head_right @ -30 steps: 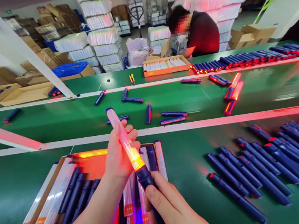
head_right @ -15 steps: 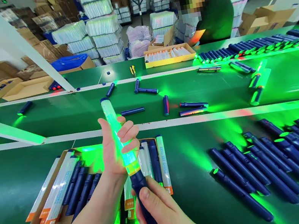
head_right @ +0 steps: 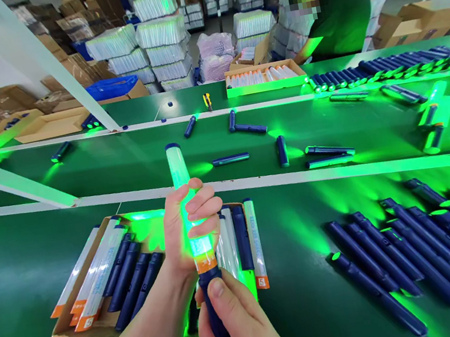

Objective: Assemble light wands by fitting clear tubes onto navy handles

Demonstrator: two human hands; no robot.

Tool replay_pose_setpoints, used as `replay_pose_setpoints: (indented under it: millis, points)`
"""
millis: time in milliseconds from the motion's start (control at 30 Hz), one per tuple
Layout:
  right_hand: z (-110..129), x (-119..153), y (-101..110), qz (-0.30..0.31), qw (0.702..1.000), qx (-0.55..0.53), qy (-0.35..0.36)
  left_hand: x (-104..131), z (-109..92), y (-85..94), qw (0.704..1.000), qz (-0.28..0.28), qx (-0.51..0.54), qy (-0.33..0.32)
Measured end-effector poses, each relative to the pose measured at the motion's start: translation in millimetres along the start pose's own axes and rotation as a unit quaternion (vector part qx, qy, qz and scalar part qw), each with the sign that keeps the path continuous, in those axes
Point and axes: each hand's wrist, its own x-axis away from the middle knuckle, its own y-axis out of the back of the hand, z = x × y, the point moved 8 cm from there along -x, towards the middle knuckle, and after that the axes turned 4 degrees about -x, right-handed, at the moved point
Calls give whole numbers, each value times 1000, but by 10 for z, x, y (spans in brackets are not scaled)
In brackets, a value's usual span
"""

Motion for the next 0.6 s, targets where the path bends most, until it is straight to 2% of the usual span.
replay_pose_setpoints:
  millis: [100,167,233,333,400,433,467,500,567,600]
  points:
    - [-50,-26,96,-65,995,76,-14,60,-40,47,999,-44,-25,-10]
    - [-56,-30,121,-87,988,129,-22,102,-71,88,996,-78,-43,-21]
    - [-38,-19,98,-82,982,171,-25,133,-105,111,993,-97,-57,-33]
    - [44,-61,-2,-33,986,158,-32,105,-214,105,993,-78,-55,-66]
    - [230,-264,-65,-7,984,176,-16,17,-400,175,986,-88,-89,-107]
    - [395,-450,-89,-5,975,223,9,-45,-524,270,976,-125,-134,-122]
    - [600,-690,-114,-12,957,286,42,-107,-677,402,953,-186,-199,-132]
    - [841,-973,-151,-26,926,367,81,-156,-860,547,916,-260,-270,-140]
    - [1303,-1608,-218,-63,896,423,121,-197,-1286,783,807,-408,-392,-168]
    - [1503,-1922,-251,-81,884,443,127,-223,-1479,841,771,-444,-413,-196]
